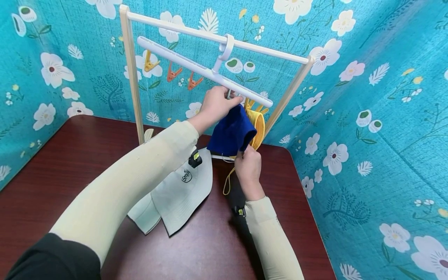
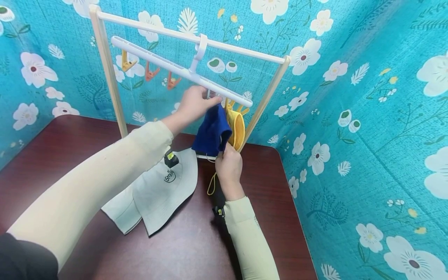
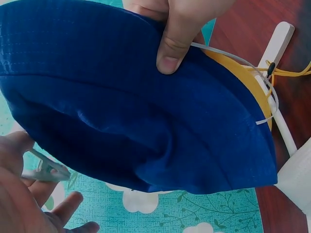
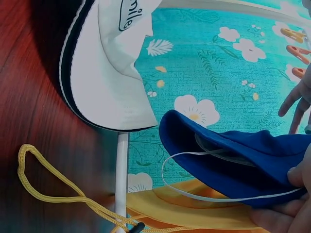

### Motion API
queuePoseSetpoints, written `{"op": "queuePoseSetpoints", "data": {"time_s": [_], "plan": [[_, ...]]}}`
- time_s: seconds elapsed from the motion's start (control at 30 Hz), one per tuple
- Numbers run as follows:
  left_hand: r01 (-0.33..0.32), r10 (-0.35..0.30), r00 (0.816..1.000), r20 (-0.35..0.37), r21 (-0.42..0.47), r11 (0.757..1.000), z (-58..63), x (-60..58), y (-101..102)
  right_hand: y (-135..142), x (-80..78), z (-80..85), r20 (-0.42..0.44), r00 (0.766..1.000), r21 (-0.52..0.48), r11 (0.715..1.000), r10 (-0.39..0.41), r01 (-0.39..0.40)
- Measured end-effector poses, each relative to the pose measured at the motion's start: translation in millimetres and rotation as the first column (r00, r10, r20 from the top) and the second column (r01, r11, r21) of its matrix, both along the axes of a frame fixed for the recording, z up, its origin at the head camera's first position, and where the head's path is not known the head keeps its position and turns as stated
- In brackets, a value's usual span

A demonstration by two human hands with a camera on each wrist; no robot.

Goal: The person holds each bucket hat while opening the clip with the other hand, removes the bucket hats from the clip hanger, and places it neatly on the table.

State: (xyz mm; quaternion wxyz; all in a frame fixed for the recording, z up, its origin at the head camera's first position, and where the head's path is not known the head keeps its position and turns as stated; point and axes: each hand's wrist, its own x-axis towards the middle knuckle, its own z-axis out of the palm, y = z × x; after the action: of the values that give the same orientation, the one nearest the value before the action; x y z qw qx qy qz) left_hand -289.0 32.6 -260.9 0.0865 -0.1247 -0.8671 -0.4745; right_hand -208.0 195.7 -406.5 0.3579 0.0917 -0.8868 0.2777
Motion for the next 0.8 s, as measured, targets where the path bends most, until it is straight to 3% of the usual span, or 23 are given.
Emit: {"op": "queuePoseSetpoints", "data": {"time_s": [0.43,0.8], "plan": [[0.047,-0.048,0.999,0.011,0.025,0.999,-5.6,0.6,-9,4,6.9,1.1,-0.002,1.000,-0.030,1.000,0.003,-0.003],[0.023,-0.019,0.999,0.040,-0.099,0.995,-4.9,13.0,-29,7,10.9,3.4,0.015,1.000,-0.047,0.999,-0.003,0.004]]}}
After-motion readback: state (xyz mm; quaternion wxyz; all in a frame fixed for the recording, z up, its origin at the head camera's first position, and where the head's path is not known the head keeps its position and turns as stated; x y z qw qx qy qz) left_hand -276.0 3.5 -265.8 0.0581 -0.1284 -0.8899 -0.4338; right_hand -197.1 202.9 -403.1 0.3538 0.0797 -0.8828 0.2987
